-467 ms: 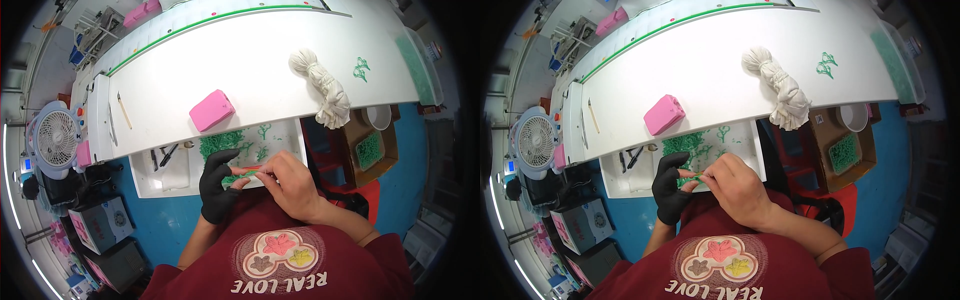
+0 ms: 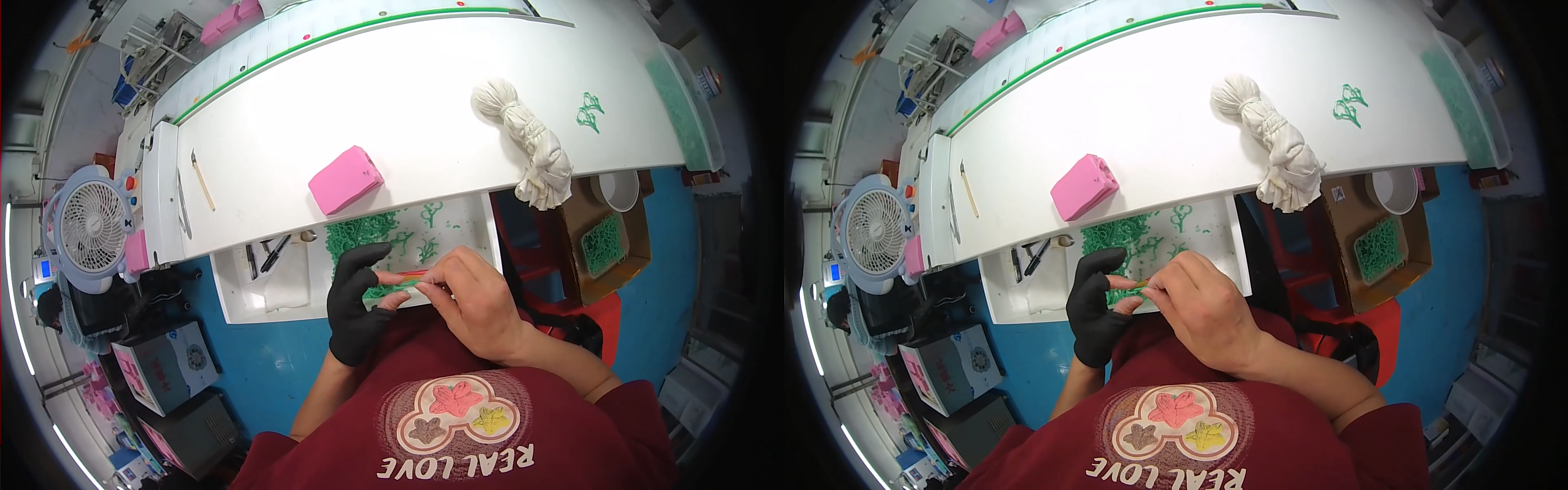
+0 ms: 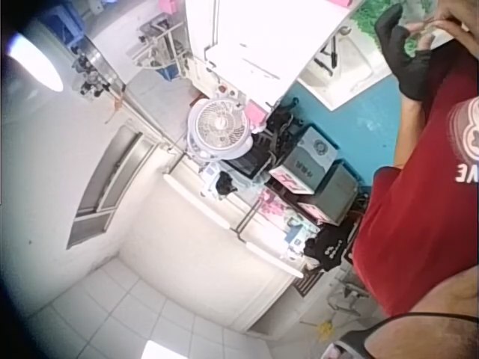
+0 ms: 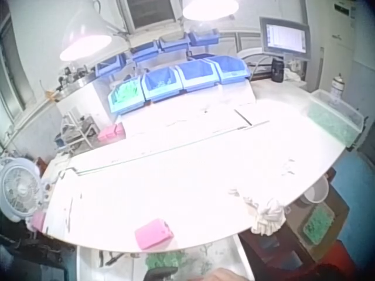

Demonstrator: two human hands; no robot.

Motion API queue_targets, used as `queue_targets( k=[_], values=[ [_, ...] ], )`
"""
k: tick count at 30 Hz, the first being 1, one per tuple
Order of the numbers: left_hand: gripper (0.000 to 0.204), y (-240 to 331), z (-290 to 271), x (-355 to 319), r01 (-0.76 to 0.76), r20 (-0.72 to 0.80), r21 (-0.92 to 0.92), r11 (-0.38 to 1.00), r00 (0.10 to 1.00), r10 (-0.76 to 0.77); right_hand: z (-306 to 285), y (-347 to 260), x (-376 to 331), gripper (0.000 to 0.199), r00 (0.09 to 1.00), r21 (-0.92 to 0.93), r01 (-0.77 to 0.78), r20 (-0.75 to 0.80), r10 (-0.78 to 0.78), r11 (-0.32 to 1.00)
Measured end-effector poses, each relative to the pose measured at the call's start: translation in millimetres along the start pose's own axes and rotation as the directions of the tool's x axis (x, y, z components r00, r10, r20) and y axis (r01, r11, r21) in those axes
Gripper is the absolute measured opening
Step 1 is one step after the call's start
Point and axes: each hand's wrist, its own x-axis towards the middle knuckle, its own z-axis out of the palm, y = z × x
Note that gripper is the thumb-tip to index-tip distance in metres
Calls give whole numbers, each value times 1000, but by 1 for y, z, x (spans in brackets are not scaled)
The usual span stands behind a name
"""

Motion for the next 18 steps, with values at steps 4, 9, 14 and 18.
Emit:
queue_targets(
  k=[4, 9, 14, 18],
  values=[
    [20, -3, 0, -1, 0, 0, 2, 1000, 1000, 0, 0, -1, 0, 14, 1000, 18, -6, -2, 7, 1000],
    [19, -3, -1, -2, 2, 0, 11, 1000, 1000, -2, -2, -2, 2, 14, 993, 35, 42, -111, -38, 999],
    [18, -2, -1, -1, 5, 12, -11, 1000, 1000, -5, -3, -3, 5, 22, 950, 140, 193, -273, -149, 971],
    [17, -2, -1, -1, -8, 22, -17, 1000, 1000, 8, 0, -2, 4, 24, 956, 191, 197, -255, -145, 962]
  ],
)
